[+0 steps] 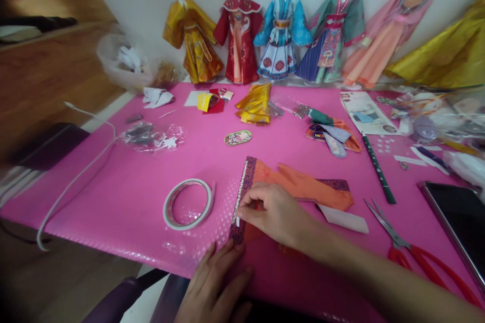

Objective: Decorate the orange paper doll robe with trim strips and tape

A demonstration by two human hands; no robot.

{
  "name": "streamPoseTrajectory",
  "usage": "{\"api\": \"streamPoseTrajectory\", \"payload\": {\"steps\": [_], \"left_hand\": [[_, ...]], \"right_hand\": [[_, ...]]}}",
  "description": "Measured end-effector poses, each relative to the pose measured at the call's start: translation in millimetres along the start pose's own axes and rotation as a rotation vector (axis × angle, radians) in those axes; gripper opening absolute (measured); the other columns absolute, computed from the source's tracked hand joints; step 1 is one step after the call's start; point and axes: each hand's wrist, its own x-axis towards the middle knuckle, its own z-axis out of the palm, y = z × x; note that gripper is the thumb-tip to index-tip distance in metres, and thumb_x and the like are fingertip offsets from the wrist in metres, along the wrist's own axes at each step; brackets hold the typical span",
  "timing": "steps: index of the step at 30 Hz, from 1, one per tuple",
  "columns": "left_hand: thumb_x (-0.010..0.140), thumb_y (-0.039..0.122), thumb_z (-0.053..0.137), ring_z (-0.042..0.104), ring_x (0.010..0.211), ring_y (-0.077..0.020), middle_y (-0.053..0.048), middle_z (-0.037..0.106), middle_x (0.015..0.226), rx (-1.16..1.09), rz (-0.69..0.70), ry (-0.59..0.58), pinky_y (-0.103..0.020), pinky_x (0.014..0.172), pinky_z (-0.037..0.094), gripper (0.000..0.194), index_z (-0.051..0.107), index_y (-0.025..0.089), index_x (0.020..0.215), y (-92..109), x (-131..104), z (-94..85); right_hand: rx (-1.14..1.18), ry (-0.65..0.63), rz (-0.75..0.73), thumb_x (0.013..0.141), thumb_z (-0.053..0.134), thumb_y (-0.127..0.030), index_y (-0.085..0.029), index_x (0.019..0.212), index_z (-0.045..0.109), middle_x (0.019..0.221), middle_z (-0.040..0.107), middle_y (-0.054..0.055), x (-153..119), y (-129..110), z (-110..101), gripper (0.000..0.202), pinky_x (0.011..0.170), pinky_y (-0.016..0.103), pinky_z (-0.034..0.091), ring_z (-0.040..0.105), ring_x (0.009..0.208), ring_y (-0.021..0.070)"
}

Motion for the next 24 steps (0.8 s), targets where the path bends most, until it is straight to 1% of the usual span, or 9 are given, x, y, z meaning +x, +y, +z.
{"api": "streamPoseTrajectory", "payload": {"steps": [4,7,11,16,20,24], "left_hand": [[0.093,0.025,0.058,0.065,0.113,-0.0240,-0.005,0.071,0.115,-0.036,-0.045,0.062,-0.045,0.099,0.056,0.017,0.070,0.026,0.105,1.4,-2.2,-4.0],[0.092,0.023,0.059,0.066,0.111,-0.0228,-0.007,0.071,0.115,-0.043,-0.050,0.071,-0.042,0.098,0.056,0.016,0.070,0.025,0.104,1.1,-2.3,-7.0],[0.091,0.023,0.059,0.063,0.114,-0.0250,-0.011,0.068,0.120,-0.023,-0.055,0.055,-0.043,0.096,0.057,0.017,0.069,0.024,0.105,0.0,-0.2,-8.6],[0.091,0.022,0.057,0.063,0.114,-0.0285,-0.013,0.066,0.126,0.006,-0.075,0.017,-0.044,0.088,0.060,0.021,0.067,0.023,0.109,0.4,1.8,-8.7],[0.091,0.024,0.057,0.064,0.111,-0.0289,-0.012,0.067,0.125,0.016,-0.075,0.002,-0.044,0.086,0.060,0.023,0.066,0.023,0.112,0.6,1.7,-8.0],[0.091,0.026,0.058,0.065,0.109,-0.0282,-0.011,0.069,0.124,0.037,-0.072,0.007,-0.043,0.086,0.060,0.023,0.067,0.022,0.111,0.1,1.2,-7.6]], "right_hand": [[-0.004,-0.004,-0.024,0.084,0.067,-0.020,-0.018,0.072,0.069,0.072,0.064,0.000,-0.8,1.7,1.4,0.012,0.059,0.025,0.038,0.052,0.063,0.0125],[-0.011,-0.003,-0.038,0.084,0.068,-0.019,-0.017,0.072,0.069,0.072,0.064,0.000,-0.4,2.2,1.9,0.013,0.060,0.025,0.039,0.054,0.064,0.0124],[-0.020,-0.011,-0.028,0.084,0.068,-0.019,-0.017,0.072,0.070,0.072,0.064,-0.001,-0.1,0.4,2.1,0.012,0.060,0.025,0.038,0.052,0.063,0.0116],[-0.034,-0.015,-0.038,0.084,0.068,-0.018,-0.017,0.072,0.072,0.073,0.064,-0.001,-1.7,0.6,1.8,0.012,0.061,0.025,0.039,0.052,0.062,0.0114],[-0.029,-0.016,-0.037,0.084,0.069,-0.021,-0.018,0.072,0.072,0.073,0.064,-0.001,-2.2,2.8,2.3,0.013,0.061,0.025,0.039,0.053,0.064,0.0120],[-0.036,-0.019,-0.041,0.085,0.069,-0.020,-0.018,0.072,0.072,0.073,0.064,-0.001,-1.5,2.6,2.9,0.013,0.062,0.025,0.040,0.053,0.064,0.0119]]}}
